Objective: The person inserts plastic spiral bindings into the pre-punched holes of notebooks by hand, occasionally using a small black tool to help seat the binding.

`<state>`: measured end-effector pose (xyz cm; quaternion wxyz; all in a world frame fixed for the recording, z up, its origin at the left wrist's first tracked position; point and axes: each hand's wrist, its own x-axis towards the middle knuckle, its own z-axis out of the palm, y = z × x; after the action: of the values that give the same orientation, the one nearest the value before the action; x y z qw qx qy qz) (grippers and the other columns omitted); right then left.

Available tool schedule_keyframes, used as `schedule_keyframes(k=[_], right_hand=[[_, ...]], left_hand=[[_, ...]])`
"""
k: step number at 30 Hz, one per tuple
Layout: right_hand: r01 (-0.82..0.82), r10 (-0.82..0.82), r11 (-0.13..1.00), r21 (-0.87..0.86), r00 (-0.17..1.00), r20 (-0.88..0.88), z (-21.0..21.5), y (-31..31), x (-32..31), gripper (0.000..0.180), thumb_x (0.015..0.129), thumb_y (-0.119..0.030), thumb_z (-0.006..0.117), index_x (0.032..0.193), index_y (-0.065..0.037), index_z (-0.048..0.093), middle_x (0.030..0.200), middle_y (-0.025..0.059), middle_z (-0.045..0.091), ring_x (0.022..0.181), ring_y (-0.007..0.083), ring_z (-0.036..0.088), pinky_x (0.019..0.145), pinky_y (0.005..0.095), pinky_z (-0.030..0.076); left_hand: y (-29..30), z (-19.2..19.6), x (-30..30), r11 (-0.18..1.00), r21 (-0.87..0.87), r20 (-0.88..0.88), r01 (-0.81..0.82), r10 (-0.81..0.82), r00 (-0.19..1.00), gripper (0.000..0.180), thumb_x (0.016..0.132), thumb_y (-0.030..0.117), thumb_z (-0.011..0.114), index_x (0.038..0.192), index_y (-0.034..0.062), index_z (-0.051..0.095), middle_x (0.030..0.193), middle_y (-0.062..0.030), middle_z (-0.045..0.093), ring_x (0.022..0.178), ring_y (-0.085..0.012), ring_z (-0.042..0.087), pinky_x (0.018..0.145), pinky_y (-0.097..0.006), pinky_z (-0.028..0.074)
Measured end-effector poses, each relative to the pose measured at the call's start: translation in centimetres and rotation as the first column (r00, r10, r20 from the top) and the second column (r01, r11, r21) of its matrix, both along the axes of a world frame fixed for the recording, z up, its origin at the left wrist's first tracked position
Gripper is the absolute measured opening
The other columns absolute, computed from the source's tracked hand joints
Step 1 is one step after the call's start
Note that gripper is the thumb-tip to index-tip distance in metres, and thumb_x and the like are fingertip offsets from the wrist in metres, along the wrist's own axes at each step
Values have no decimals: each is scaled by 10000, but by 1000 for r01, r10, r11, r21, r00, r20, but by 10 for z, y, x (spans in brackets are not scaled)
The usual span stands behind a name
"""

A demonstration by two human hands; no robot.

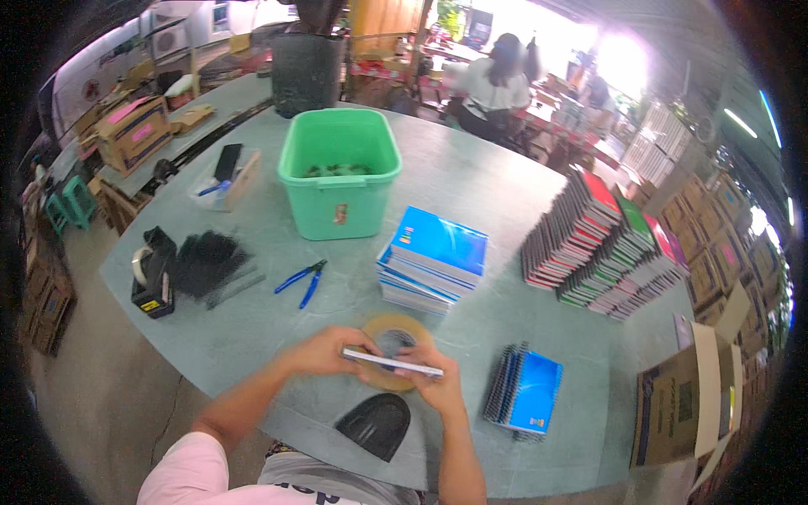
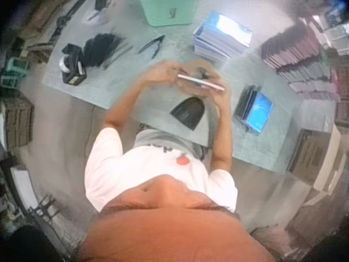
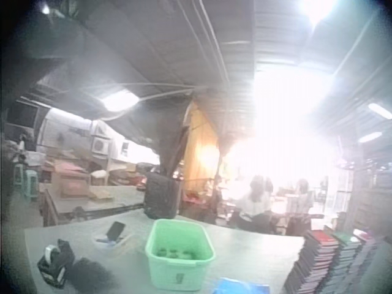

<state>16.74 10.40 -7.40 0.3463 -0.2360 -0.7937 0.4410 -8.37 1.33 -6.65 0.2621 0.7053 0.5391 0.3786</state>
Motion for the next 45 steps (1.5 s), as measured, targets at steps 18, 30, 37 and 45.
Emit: schedule_keyframes(k=[18,30,37,45], right_hand=[[68,-125,887,-457,988,-94,-11,-9,-20,270,752,-46,710,1017,-6,673,976,76,677,880,119,605,809,252,466],[29,-113,892,-451,981,-160,-15,-11,-19,249,752,-32,704,998,-5,678,940,79,676,848,119,606,780,249,473],[33,-85,902,-431,991,-101,-12,-8,-17,259,755,-67,716,1002,-2,675,938,69,679,844,115,606,770,246,475],[14,-98,878,-478,984,-150,-9,-10,-17,291,719,-55,741,987,27,667,912,90,675,827,134,618,770,252,486]], left_hand=[[-40,-39,-58,856,276,-358,-437,513,780,157,834,109,542,975,52,581,1031,-115,587,998,-315,535,758,-396,456],[-50,8,-135,513,121,-267,-850,841,470,220,866,214,533,954,30,616,866,-198,636,805,-376,611,707,-434,475],[-38,25,11,919,219,15,-327,332,943,182,806,118,651,950,11,621,817,-137,614,730,-271,598,650,-334,476],[-37,18,30,876,247,9,-414,425,905,170,819,131,636,926,0,627,807,-144,611,707,-283,595,629,-346,469]])
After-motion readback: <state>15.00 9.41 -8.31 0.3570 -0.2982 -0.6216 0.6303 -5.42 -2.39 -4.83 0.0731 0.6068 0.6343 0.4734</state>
